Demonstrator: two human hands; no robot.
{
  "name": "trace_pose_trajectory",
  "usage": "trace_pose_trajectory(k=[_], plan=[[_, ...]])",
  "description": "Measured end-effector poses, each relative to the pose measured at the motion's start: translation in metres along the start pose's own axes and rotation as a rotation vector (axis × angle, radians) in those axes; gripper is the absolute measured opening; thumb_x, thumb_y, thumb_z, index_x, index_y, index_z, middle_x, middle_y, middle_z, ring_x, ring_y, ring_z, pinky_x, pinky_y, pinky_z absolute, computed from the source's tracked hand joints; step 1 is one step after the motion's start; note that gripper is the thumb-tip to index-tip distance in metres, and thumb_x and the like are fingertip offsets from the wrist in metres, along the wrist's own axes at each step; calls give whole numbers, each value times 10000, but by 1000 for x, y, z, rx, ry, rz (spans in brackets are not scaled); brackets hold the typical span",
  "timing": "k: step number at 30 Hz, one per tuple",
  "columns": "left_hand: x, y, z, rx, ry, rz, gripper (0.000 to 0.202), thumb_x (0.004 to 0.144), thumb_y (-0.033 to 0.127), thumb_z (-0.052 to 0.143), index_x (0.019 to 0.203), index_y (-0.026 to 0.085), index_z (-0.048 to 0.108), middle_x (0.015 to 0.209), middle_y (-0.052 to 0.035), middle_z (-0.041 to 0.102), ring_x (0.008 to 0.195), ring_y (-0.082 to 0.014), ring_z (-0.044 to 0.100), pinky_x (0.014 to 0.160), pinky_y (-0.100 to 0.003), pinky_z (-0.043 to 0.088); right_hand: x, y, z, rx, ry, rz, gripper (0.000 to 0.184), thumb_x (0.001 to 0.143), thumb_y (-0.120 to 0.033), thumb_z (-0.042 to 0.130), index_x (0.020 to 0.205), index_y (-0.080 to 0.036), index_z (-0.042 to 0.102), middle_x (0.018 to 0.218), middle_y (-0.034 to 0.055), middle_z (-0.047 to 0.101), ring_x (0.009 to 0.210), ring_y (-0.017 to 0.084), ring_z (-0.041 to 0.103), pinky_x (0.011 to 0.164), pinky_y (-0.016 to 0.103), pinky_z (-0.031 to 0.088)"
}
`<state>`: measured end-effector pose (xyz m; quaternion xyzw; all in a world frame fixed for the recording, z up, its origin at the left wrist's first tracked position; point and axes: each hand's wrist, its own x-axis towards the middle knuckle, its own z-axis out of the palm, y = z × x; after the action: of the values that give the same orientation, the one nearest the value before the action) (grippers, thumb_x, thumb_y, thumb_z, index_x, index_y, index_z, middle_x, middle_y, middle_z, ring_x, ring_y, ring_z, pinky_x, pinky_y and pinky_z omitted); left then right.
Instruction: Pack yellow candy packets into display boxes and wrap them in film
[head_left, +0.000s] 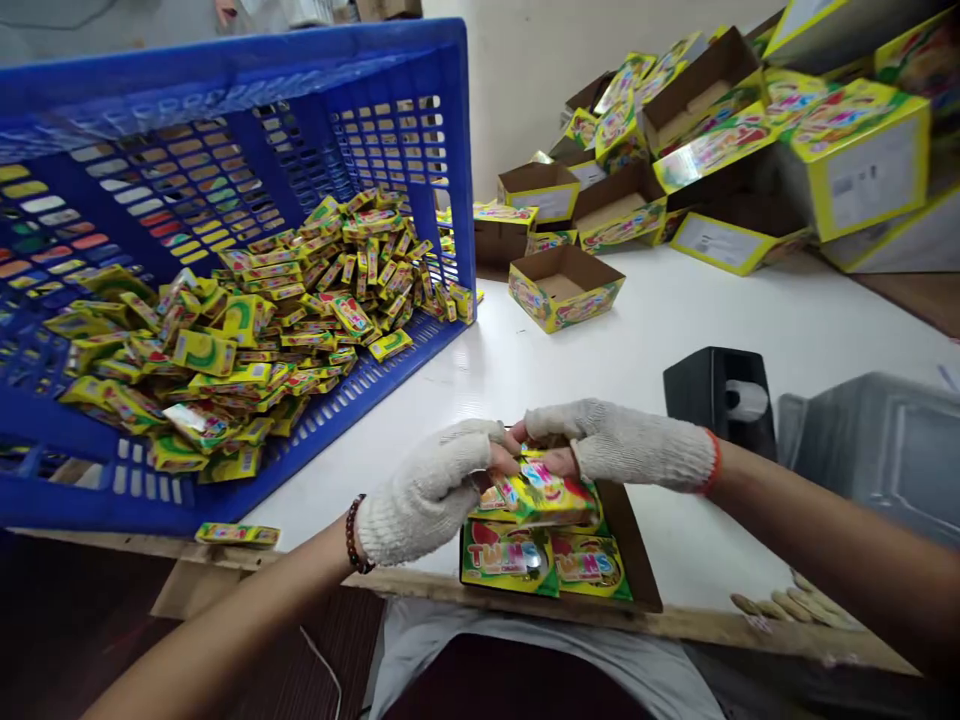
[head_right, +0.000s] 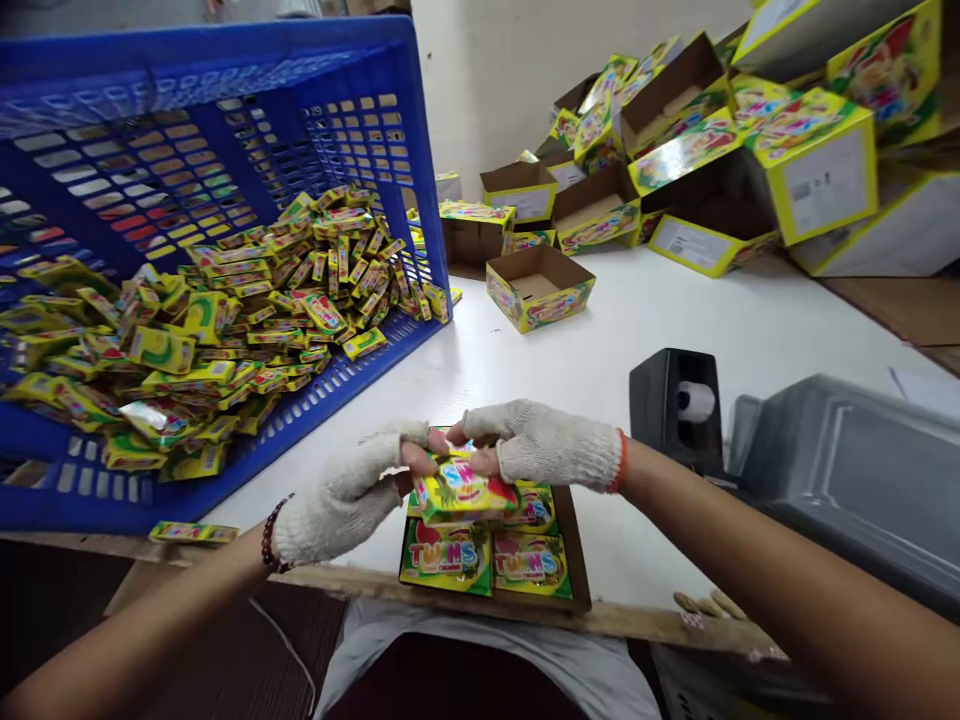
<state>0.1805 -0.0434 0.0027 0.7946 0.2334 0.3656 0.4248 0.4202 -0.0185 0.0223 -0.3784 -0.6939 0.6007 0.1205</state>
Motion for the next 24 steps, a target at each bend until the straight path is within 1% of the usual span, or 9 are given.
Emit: trace_pose_trajectory(k=[3,4,6,8,10,14,17,19,24], plan=[[5,-5,16,-101,138,-93,176,857,108,559,977,201,648,1081,-64,648,1023,-177,628,921,-317,510,-9,0,-2,96,-172,47,450,717,-483,738,1001,-137,693,909,37,702,824,188,628,711,287,497],[6,-7,21,-187,236,-186,154,882,178,575,1024,204,630,1075,-62,643,991,-174,633,900,-319,518,-11,1,-1,140,-128,53,471,712,-482,745,1027,-137,686,917,40,707,818,187,631,701,285,503],[8,-9,33,-413,365,-392,298,912,356,592,1169,208,556,1077,-67,635,905,-168,646,820,-318,539,-14,3,4,212,111,34,529,718,-485,740,1112,-141,654,981,59,718,841,197,642,719,298,524],[9,-8,42,-595,310,-537,498,869,453,643,1270,208,476,1057,-67,641,832,-158,654,750,-303,541,-15,7,11,210,340,34,516,749,-464,709,1142,-138,633,1019,85,723,856,212,654,739,324,549],[10,-6,48,-612,186,-607,530,817,396,688,1260,194,480,921,-34,652,757,-141,647,706,-275,528,-17,10,16,84,475,50,471,778,-395,678,1171,-143,622,1021,93,726,856,220,666,752,352,569],[15,-1,45,-314,125,-625,284,782,214,574,1063,177,596,745,25,604,612,-106,570,595,-228,473,-31,8,17,-602,758,-186,562,799,-217,633,1352,-190,539,1207,118,673,1071,270,643,921,466,542],[19,0,37,-77,108,-551,199,744,166,523,909,179,634,764,17,615,675,-126,566,634,-241,474,-44,-6,13,-1132,706,-402,621,828,-148,604,1431,-208,470,1379,172,577,1251,325,555,973,524,494],[21,0,33,72,75,-511,159,717,147,526,831,181,633,717,22,600,702,-138,555,664,-248,467,-50,-17,14,-1295,662,-457,590,845,-138,598,1416,-214,474,1369,173,587,1227,322,569,936,493,503],[18,1,41,295,-12,-438,100,696,115,511,703,186,580,620,36,521,613,-123,462,585,-241,374,-57,-15,26,-1362,469,-380,236,826,-109,611,1035,-215,635,887,61,716,734,202,653,679,326,495]])
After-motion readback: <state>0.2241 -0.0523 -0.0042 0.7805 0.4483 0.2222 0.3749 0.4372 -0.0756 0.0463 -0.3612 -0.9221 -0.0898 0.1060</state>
